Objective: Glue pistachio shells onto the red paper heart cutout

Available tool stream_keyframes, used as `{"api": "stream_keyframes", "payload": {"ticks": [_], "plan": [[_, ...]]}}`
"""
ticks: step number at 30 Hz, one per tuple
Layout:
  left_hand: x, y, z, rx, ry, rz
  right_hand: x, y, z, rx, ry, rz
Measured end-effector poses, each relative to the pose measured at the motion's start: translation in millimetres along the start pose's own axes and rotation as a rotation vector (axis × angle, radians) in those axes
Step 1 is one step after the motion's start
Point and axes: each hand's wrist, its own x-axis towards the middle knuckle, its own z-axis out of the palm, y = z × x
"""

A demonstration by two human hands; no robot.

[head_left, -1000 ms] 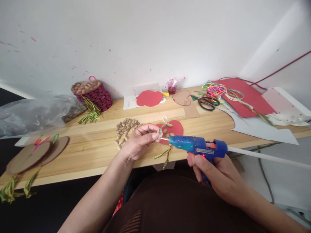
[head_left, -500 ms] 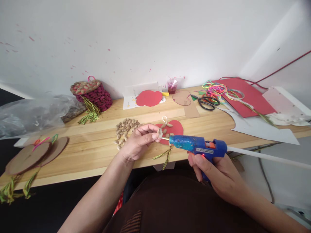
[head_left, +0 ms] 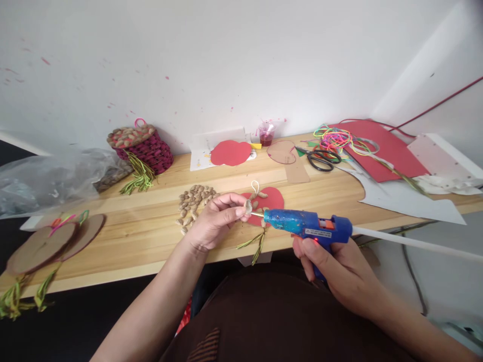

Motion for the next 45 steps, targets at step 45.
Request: {"api": "stream_keyframes", "payload": {"ticks": [45], "plan": [[7, 2, -2.9, 0.058, -0.007, 0.028, 10, 18, -1, 0.199, 0.102, 0.095]]}}
